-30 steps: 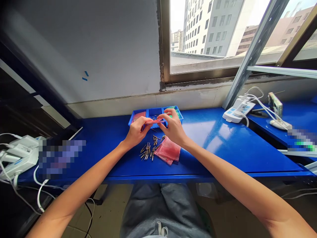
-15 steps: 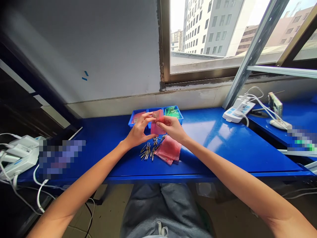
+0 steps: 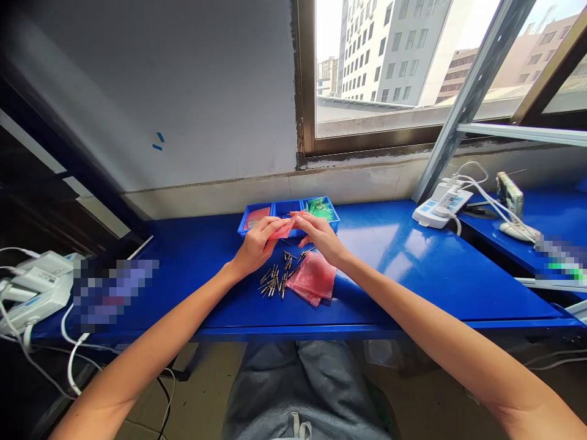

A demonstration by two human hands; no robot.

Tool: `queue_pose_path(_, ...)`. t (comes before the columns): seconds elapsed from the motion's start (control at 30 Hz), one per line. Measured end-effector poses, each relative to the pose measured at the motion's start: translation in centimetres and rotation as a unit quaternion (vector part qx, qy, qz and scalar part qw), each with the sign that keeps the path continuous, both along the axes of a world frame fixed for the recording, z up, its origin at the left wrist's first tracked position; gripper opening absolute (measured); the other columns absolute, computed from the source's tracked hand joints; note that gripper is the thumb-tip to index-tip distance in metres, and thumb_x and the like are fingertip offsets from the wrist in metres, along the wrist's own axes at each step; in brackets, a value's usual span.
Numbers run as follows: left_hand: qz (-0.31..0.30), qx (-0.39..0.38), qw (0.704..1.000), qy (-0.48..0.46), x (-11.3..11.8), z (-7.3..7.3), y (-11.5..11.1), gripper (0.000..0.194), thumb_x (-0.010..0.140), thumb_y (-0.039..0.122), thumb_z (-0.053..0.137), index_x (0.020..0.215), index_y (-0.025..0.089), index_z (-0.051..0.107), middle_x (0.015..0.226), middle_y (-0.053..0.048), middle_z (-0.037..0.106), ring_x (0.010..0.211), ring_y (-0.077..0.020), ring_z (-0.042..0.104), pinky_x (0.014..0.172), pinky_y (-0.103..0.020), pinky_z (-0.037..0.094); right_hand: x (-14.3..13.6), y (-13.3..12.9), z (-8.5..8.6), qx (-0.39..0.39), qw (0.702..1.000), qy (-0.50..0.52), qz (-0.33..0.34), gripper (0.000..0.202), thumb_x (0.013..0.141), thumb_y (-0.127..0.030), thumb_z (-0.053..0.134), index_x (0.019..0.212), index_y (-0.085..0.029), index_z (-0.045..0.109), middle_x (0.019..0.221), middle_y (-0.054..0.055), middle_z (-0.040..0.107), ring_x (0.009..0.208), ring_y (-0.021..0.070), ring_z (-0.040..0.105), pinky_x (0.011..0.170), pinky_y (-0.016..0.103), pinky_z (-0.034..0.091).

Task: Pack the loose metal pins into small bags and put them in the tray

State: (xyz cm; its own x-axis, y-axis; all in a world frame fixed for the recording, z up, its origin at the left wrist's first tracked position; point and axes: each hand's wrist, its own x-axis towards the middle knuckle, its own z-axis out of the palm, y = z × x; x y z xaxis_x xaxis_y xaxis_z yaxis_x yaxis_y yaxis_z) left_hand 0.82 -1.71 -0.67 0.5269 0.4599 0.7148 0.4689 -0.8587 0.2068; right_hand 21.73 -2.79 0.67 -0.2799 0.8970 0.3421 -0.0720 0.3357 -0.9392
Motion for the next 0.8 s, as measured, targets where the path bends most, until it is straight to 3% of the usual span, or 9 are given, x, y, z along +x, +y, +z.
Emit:
queue_pose_path(0.13, 0.037, 0.015, 0.999, -0.011, -0.4, 0.3, 0.2, 0.038, 0.105, 0.02, 0.039, 0.137, 0.021, 0.059, 0.123, -0.01, 0.067, 0.116, -0.0202, 0.065, 0.102, -0.038, 0.055, -0.1, -0.1, -0.1, 0.006, 1.0, -0.016, 0.013, 0.045, 0.093, -0.059, 0.059, 0.112, -0.022, 0.074, 0.122, 0.01, 0.069, 0.113, 0.0259, 0.065, 0.057, 0.022, 0.058)
queue_pose_path(0.27, 0.078, 0.037, 0.996, -0.028, -1.7, 1.0, 1.0, 0.037, 0.106, 0.022, 0.038, 0.133, 0.02, 0.063, 0.127, -0.009, 0.069, 0.122, -0.0203, 0.064, 0.108, -0.039, 0.052, -0.2, 0.0, -0.2, 0.023, 0.999, -0.04, -0.029, 0.048, 0.093, -0.06, 0.059, 0.117, -0.021, 0.073, 0.132, 0.01, 0.066, 0.109, 0.026, 0.069, 0.049, 0.02, 0.055)
queue_pose_path(0.4, 0.169, 0.046, 0.982, -0.069, -4.0, 1.0, 3.1, 0.043, 0.103, 0.017, 0.034, 0.136, 0.017, 0.062, 0.146, -0.012, 0.059, 0.137, -0.0223, 0.055, 0.118, -0.043, 0.044, -0.2, 0.2, -0.2, 0.035, 0.995, -0.061, -0.068, 0.047, 0.094, -0.057, 0.057, 0.118, -0.02, 0.073, 0.128, 0.012, 0.068, 0.106, 0.0257, 0.07, 0.05, 0.023, 0.055)
queue_pose_path(0.5, 0.237, -0.03, 0.97, -0.038, -5.2, 0.3, 4.7, 0.045, 0.1, 0.019, 0.04, 0.139, 0.012, 0.06, 0.155, -0.016, 0.048, 0.144, -0.028, 0.047, 0.121, -0.049, 0.039, -0.2, 0.1, -0.1, 0.054, 0.991, -0.089, -0.089, 0.044, 0.095, -0.054, 0.054, 0.116, -0.02, 0.074, 0.12, 0.01, 0.071, 0.103, 0.0241, 0.069, 0.056, 0.026, 0.057)
queue_pose_path(0.6, 0.232, -0.133, 0.961, 0.066, -5.8, -0.5, 5.5, 0.046, 0.101, 0.03, 0.042, 0.14, 0.014, 0.061, 0.149, -0.015, 0.056, 0.145, -0.0314, 0.046, 0.122, -0.055, 0.034, -0.2, 0.1, -0.2, 0.07, 0.985, -0.119, -0.098, 0.041, 0.095, -0.052, 0.054, 0.114, -0.022, 0.075, 0.115, 0.009, 0.072, 0.097, 0.0221, 0.066, 0.059, 0.028, 0.057)
queue_pose_path(0.8, 0.241, -0.168, 0.948, 0.125, -5.8, -0.5, 4.8, 0.055, 0.106, 0.048, 0.028, 0.146, 0.023, 0.056, 0.157, -0.011, 0.047, 0.153, -0.0376, 0.03, 0.12, -0.069, 0.021, -0.3, 0.2, -0.6, 0.082, 0.98, -0.153, -0.099, 0.038, 0.095, -0.051, 0.053, 0.108, -0.022, 0.075, 0.108, 0.007, 0.073, 0.084, 0.0193, 0.063, 0.058, 0.029, 0.056)
